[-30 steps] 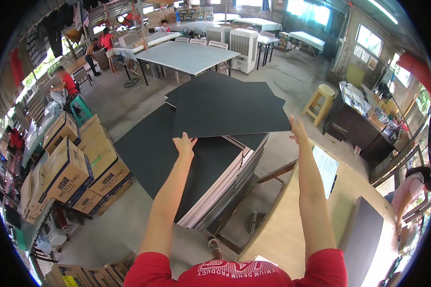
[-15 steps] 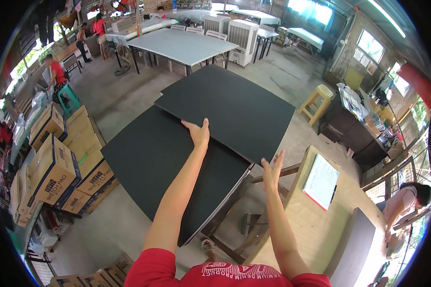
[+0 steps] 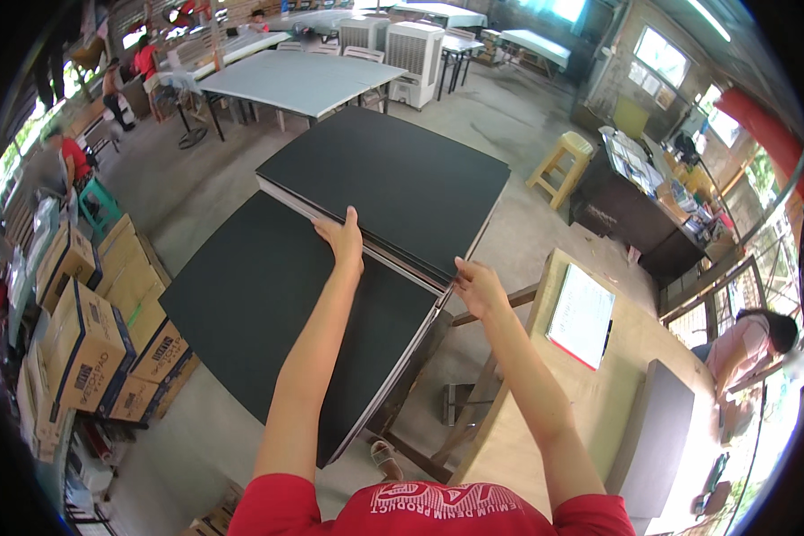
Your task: The person lifts large dark paper sheets one by one from a stack and places them onto a table, checking the edges and surface before setting them down.
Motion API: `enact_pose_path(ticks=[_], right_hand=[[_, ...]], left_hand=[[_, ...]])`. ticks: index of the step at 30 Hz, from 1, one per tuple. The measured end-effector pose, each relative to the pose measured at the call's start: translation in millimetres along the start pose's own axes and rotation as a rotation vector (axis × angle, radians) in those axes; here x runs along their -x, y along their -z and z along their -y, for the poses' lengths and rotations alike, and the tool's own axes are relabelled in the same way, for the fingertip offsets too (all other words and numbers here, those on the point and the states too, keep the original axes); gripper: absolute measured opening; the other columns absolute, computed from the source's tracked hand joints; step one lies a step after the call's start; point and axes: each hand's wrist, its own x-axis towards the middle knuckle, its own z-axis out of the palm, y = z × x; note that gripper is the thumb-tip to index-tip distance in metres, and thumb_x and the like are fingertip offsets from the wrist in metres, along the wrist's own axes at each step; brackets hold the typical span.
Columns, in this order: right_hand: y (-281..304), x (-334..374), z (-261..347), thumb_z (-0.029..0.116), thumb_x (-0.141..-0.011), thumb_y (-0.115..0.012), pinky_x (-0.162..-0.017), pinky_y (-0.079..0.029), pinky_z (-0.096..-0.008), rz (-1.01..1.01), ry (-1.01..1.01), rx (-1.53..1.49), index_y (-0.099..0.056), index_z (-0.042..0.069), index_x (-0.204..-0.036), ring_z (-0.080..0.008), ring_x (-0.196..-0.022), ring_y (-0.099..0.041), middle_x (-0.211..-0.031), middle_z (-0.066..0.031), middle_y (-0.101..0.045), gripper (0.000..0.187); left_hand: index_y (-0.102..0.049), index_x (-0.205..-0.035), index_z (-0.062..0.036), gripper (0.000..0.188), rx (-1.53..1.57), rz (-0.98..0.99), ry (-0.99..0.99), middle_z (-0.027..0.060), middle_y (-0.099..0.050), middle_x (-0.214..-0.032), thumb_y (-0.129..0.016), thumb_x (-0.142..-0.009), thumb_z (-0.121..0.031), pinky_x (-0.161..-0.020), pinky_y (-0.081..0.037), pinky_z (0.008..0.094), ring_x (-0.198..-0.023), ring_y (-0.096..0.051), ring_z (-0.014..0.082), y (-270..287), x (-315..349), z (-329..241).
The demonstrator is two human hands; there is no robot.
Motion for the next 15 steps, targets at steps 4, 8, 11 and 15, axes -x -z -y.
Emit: enact_pose_path(ticks=[4,8,11,15], right_hand=[[-19,-4,23,0.018,-0.085,-0.071,-0.083,-0.043,-0.0449,0.02,-0.129,-0.021,-0.037,-0.004,-0.134,-0.0274,-0.104,-0.049,-0.133,-0.0236,-0.043,0.063],[-37,2,51,0.026,-0.08,-0.075,-0.084,-0.042,-0.0469,0.029,-0.22,0.026,-0.026,0.0,-0.143,-0.0313,-0.116,-0.046,-0.14,-0.0235,-0.035,0.084],[-38,10,62,0.03,-0.078,-0.076,-0.083,-0.041,-0.0475,0.107,-0.249,0.039,-0.028,0.003,-0.143,-0.0336,-0.118,-0.045,-0.139,-0.0228,-0.036,0.086],[-39,19,70,0.035,-0.075,-0.078,-0.084,-0.04,-0.047,0.029,-0.246,-0.076,-0.033,0.007,-0.141,-0.0337,-0.116,-0.048,-0.13,-0.0217,-0.044,0.084]], left_hand=[[0.004,-0.15,0.0048,0.095,0.338,0.221,0.181,0.0191,-0.002,-0.16,-0.062,-0.092,-0.032,-0.119,-0.008,0.0375,-0.148,-0.002,0.028,13,64,7],[-0.014,-0.151,-0.0026,0.084,0.41,0.271,0.381,0.0131,-0.014,-0.158,-0.062,-0.092,-0.037,-0.117,-0.012,0.0442,-0.144,-0.015,0.0275,21,104,1],[-0.025,-0.149,-0.0044,0.077,0.435,0.279,0.442,0.0121,-0.02,-0.156,-0.063,-0.091,-0.038,-0.115,-0.017,0.0478,-0.14,-0.023,0.0283,21,114,-1],[-0.028,-0.147,-0.0023,0.076,0.473,0.259,0.496,0.0155,-0.023,-0.154,-0.064,-0.091,-0.039,-0.113,-0.024,0.0477,-0.137,-0.028,0.0288,17,123,-8]])
